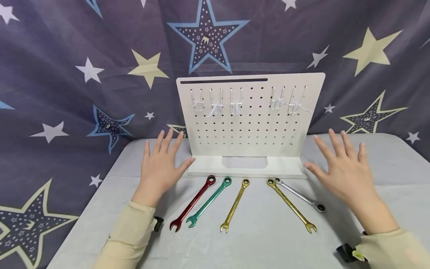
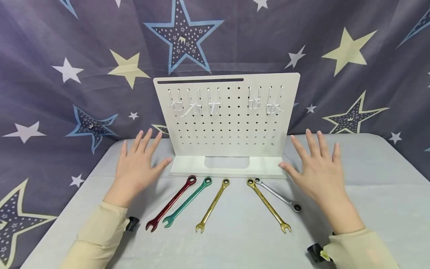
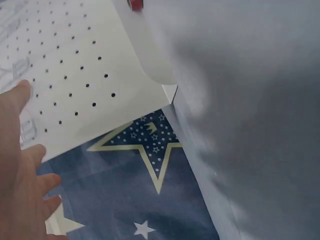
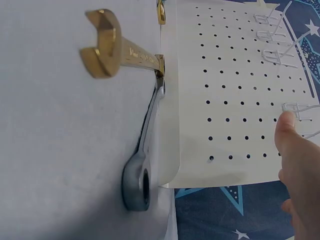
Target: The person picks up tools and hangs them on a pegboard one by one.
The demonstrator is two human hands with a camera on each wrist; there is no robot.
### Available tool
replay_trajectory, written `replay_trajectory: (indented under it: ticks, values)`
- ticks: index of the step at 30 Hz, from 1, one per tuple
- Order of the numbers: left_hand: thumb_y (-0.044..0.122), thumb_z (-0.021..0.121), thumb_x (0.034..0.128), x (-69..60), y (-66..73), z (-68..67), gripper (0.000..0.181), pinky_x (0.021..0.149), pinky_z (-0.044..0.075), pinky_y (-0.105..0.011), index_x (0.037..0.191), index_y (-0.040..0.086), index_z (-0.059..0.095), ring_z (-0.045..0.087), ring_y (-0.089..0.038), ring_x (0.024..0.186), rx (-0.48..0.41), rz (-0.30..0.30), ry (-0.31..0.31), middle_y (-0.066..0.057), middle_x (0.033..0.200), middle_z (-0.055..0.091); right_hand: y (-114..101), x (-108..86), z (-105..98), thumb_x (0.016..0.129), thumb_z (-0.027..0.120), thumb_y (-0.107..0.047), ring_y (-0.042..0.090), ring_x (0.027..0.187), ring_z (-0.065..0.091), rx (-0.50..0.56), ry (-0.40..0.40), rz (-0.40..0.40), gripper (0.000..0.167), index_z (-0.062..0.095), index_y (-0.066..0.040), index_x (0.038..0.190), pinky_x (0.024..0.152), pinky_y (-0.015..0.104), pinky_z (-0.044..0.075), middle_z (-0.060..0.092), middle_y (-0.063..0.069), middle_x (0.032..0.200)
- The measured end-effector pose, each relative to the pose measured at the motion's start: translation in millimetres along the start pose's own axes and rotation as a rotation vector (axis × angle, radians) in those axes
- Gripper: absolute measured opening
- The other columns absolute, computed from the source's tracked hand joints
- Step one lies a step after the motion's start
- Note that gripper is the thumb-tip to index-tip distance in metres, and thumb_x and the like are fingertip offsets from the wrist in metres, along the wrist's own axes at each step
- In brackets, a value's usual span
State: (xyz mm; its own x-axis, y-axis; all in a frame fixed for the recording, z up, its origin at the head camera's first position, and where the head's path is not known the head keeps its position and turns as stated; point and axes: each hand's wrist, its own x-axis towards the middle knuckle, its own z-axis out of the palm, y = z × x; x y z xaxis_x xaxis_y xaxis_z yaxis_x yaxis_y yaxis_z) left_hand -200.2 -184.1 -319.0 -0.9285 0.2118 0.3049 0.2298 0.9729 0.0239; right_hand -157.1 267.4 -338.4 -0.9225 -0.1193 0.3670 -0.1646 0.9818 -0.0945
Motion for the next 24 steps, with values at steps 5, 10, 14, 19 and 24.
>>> replay_trajectory:
  ticks: [5,10,14,19,24]
  values:
    - [0.069,0.045,0.0938,15.1,-4.6,3.1,0.083,0.117,0.001,-0.06,0.16,0.028,0.016,0.005,-0.028,0.151,-0.062,0.015,-0.006,-0.007,0.165,0.012,-1,-0.2,2,0.098,0.048,-0.059,0.034,0.15,-0.006,0.004,0.001,-0.003,0.077,0.022,-0.022,0.159,0.113,0.061,-0.016,0.009,0.017,0.164]
    - [0.066,0.048,0.0943,31.2,-9.4,6.9,0.083,0.117,0.007,-0.06,0.16,0.028,0.013,0.008,-0.027,0.151,-0.144,0.019,0.014,-0.004,0.165,0.011,0,1.7,4,0.098,0.049,-0.059,0.034,0.15,-0.005,0.009,0.009,-0.002,0.076,0.022,-0.02,0.158,0.113,0.063,-0.014,0.01,0.017,0.164]
    - [0.062,0.051,0.0956,42.6,-15.7,10.3,0.083,0.116,0.013,-0.06,0.16,0.028,0.011,0.015,-0.029,0.15,-0.244,-0.004,0.041,-0.003,0.165,0.014,0,2.7,4,0.097,0.05,-0.058,0.035,0.15,-0.001,0.018,0.017,-0.003,0.077,0.022,-0.021,0.159,0.113,0.065,-0.009,0.011,0.018,0.163]
    - [0.059,0.053,0.0961,54.1,-22.0,15.9,0.079,0.115,0.019,-0.059,0.159,0.031,0.015,0.022,-0.031,0.147,-0.384,-0.001,0.088,0.0,0.163,0.021,0,3.6,3,0.098,0.052,-0.056,0.038,0.149,0.006,0.036,0.033,-0.004,0.077,0.022,-0.021,0.159,0.114,0.066,-0.002,0.014,0.019,0.163]
    - [0.059,0.054,0.0957,64.3,-22.7,24.8,0.077,0.113,0.021,-0.063,0.159,0.036,0.014,0.021,-0.037,0.147,-0.527,-0.04,0.081,-0.004,0.163,0.023,0,4.1,3,0.098,0.053,-0.055,0.041,0.145,0.019,0.049,0.052,-0.007,0.076,0.022,-0.02,0.159,0.113,0.067,0.008,0.019,0.02,0.161]
